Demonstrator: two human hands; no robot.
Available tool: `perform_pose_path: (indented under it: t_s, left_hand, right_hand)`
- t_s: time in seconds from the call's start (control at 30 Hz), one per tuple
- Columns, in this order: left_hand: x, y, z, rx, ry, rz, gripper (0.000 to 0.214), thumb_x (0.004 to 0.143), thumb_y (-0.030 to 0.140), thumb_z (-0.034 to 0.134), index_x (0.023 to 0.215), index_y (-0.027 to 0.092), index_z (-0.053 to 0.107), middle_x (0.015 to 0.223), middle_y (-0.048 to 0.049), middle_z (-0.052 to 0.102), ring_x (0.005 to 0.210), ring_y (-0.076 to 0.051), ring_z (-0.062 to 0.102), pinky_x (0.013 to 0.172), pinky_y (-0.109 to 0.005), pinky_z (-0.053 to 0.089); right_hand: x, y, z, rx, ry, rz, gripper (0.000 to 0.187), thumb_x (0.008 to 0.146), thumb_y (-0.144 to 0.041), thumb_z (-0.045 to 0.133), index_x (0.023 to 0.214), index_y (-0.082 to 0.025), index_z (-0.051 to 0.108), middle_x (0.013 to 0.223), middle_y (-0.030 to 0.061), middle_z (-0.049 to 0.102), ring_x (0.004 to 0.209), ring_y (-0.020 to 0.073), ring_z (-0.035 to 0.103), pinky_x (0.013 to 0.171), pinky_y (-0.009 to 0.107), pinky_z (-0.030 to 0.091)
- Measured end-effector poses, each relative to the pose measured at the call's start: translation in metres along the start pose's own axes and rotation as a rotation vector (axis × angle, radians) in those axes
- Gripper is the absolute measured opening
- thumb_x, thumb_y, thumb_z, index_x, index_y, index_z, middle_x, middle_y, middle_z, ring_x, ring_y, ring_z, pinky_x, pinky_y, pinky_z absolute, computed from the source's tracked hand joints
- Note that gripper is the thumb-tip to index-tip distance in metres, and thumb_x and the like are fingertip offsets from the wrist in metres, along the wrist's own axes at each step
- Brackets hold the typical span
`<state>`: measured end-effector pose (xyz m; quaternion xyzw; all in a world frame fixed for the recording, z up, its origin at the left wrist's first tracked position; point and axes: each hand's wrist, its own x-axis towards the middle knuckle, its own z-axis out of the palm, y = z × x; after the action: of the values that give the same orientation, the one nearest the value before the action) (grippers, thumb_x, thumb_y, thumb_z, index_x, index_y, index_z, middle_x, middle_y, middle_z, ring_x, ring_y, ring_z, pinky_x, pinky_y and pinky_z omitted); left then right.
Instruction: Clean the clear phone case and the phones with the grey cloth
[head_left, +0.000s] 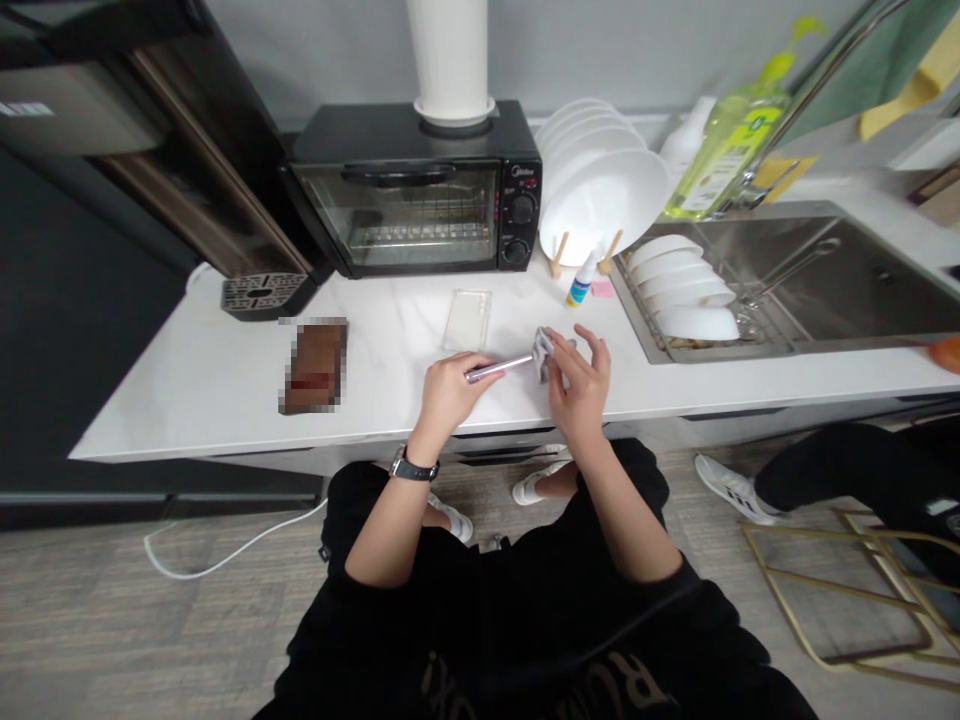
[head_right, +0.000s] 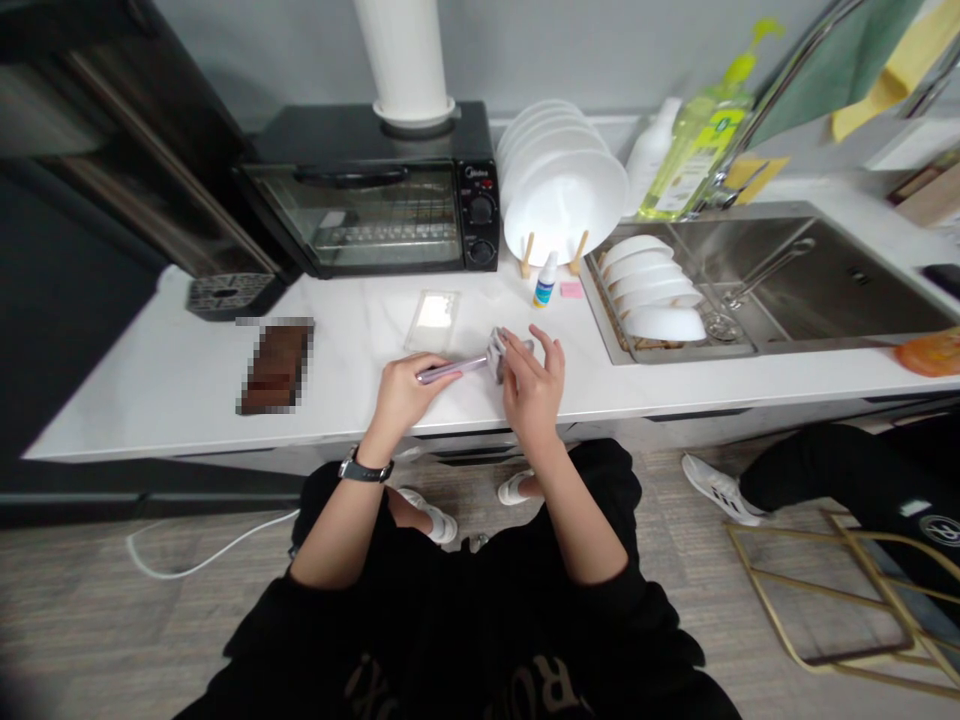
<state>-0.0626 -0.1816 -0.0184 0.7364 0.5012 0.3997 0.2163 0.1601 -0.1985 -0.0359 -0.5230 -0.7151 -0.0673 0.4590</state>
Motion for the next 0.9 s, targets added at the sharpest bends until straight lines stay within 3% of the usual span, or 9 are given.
perform_pose_path:
  t_s: [0.23,0.37,0.57,0.77,0.9]
  left_hand:
    - [0.001,0.002,0.000,0.005,0.000,-0.013,0.013,0.092,0.035,0.082,0.093,0.022,0.082,0.092,-0.0038,0.083,0.081,-0.019,0.075,0.073,-0.028,0.051]
    - [0.002,0.002,-0.001,0.065,-0.001,-0.026,0.006,0.091,0.024,0.076,0.087,0.021,0.079,0.087,-0.0038,0.081,0.079,-0.019,0.074,0.072,-0.027,0.050]
    - [0.001,-0.005,-0.002,0.220,-0.010,-0.025,0.022,0.089,0.014,0.063,0.068,0.017,0.068,0.071,-0.0088,0.074,0.063,-0.020,0.066,0.062,-0.028,0.044]
    - [0.002,-0.002,-0.001,0.121,-0.012,-0.040,0.013,0.088,0.016,0.068,0.078,0.019,0.075,0.080,-0.0047,0.079,0.075,-0.019,0.072,0.069,-0.027,0.049]
    - [0.002,0.002,0.000,-0.002,-0.002,-0.040,0.010,0.090,0.031,0.080,0.091,0.022,0.081,0.091,-0.0039,0.083,0.082,-0.020,0.075,0.074,-0.028,0.052]
  right_hand:
    - [0.000,-0.014,0.005,-0.007,0.004,0.013,0.043,0.106,-0.015,0.048,0.140,-0.030,0.070,0.141,0.0039,0.076,0.150,0.0292,0.051,0.127,0.062,0.036]
    - [-0.003,-0.043,0.017,0.046,-0.030,-0.056,0.042,0.107,-0.014,0.049,0.139,-0.028,0.071,0.140,0.0018,0.076,0.149,0.0284,0.052,0.128,0.059,0.036]
    - [-0.009,-0.082,0.038,0.120,-0.092,-0.150,0.042,0.108,-0.016,0.049,0.143,-0.027,0.069,0.145,-0.0012,0.073,0.148,0.0261,0.054,0.130,0.052,0.035]
    - [-0.005,-0.055,0.023,0.090,-0.103,-0.109,0.043,0.107,-0.018,0.051,0.144,-0.030,0.068,0.143,-0.0001,0.075,0.151,0.0273,0.051,0.130,0.057,0.033]
    - [-0.002,-0.027,0.009,0.058,-0.054,-0.015,0.041,0.108,-0.019,0.049,0.142,-0.030,0.069,0.142,0.0032,0.075,0.152,0.0282,0.049,0.129,0.062,0.032]
